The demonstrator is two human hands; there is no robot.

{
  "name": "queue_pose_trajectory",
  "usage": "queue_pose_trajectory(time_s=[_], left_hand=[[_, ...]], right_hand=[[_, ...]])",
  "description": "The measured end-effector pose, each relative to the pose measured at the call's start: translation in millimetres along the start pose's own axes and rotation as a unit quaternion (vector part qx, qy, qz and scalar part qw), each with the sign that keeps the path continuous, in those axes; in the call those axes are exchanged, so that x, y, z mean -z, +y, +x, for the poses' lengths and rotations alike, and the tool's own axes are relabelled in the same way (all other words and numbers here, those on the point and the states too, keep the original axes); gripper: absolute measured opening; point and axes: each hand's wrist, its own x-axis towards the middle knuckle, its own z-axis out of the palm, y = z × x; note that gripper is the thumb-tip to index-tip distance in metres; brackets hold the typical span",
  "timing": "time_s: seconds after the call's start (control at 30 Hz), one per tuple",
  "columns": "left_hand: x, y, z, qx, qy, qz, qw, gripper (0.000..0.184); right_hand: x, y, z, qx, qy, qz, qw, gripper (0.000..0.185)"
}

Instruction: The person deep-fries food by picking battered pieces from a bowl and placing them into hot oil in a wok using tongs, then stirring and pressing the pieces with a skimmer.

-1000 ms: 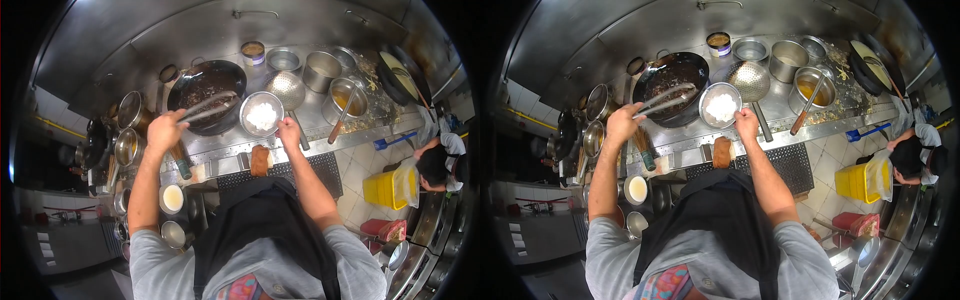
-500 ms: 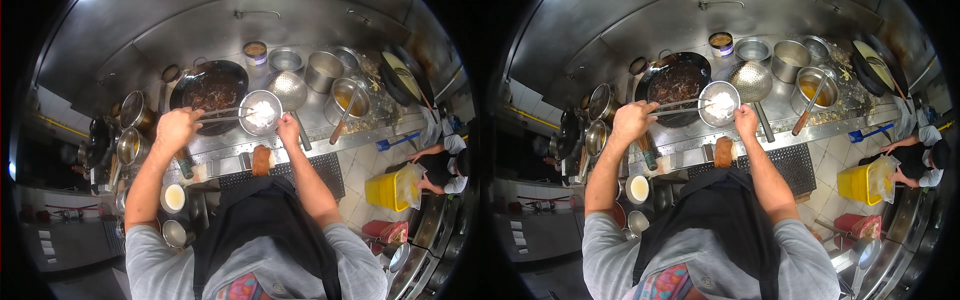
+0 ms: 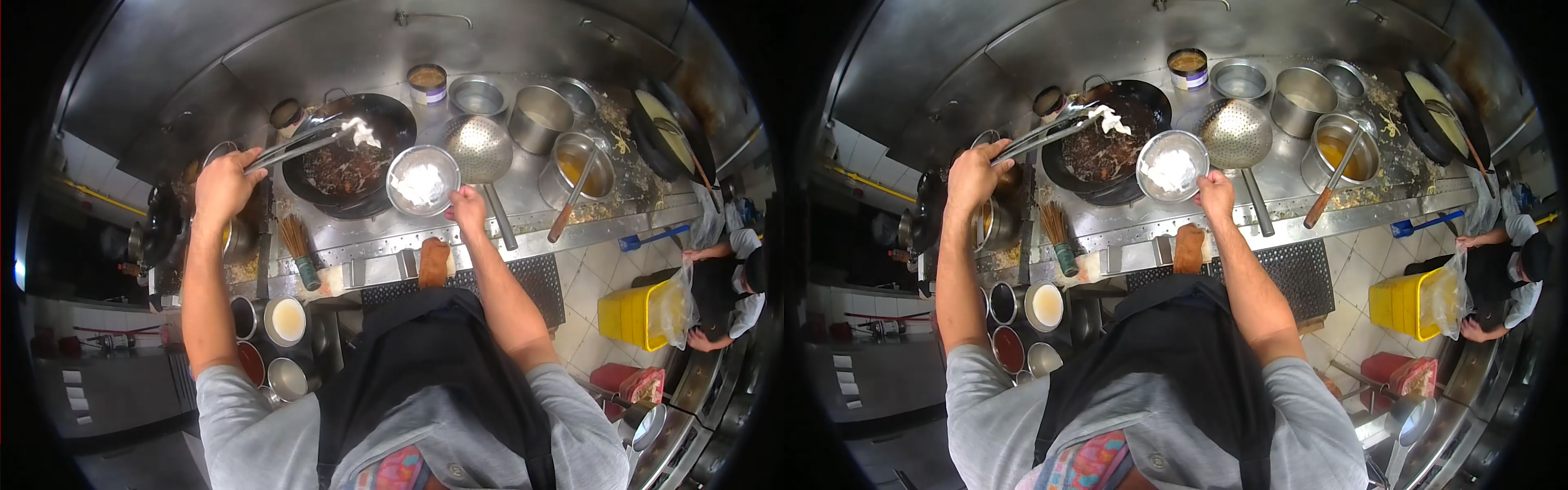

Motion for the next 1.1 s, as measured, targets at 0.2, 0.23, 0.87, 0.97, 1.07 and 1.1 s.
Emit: queue_pose_trajectory(time_s=[0.2, 0.23, 0.87, 0.97, 1.07, 1.1], left_hand=[[-111.4, -39.5, 54.4, 0.088, -0.11, 0.033, 0.99, 0.042], [-131.2, -39.3, 58.6, 0.116, -0.124, 0.03, 0.985, 0.042], [-139.0, -30.5, 35.8, 0.179, -0.079, -0.015, 0.981, 0.044], [-152.3, -27.5, 34.0, 0.219, -0.154, -0.025, 0.963, 0.045], [-172.1, -29.5, 31.6, 0.228, -0.153, -0.04, 0.961, 0.047], [-173.1, -27.6, 30.8, 0.237, -0.15, -0.042, 0.959, 0.047]], right_hand=[[16.2, 2.5, -4.6, -0.002, 0.035, 0.017, 0.999, 0.022], [20.3, 2.6, -5.9, -0.001, 0.036, 0.018, 0.999, 0.022], [40.1, -6.6, -16.3, 0.032, 0.057, 0.022, 0.998, 0.024], [44.8, -8.2, -22.4, 0.029, 0.052, 0.017, 0.998, 0.022], [51.9, -5.6, -26.8, 0.025, 0.052, 0.003, 0.998, 0.021], [53.0, -6.1, -27.8, 0.027, 0.053, 0.0, 0.998, 0.021]])
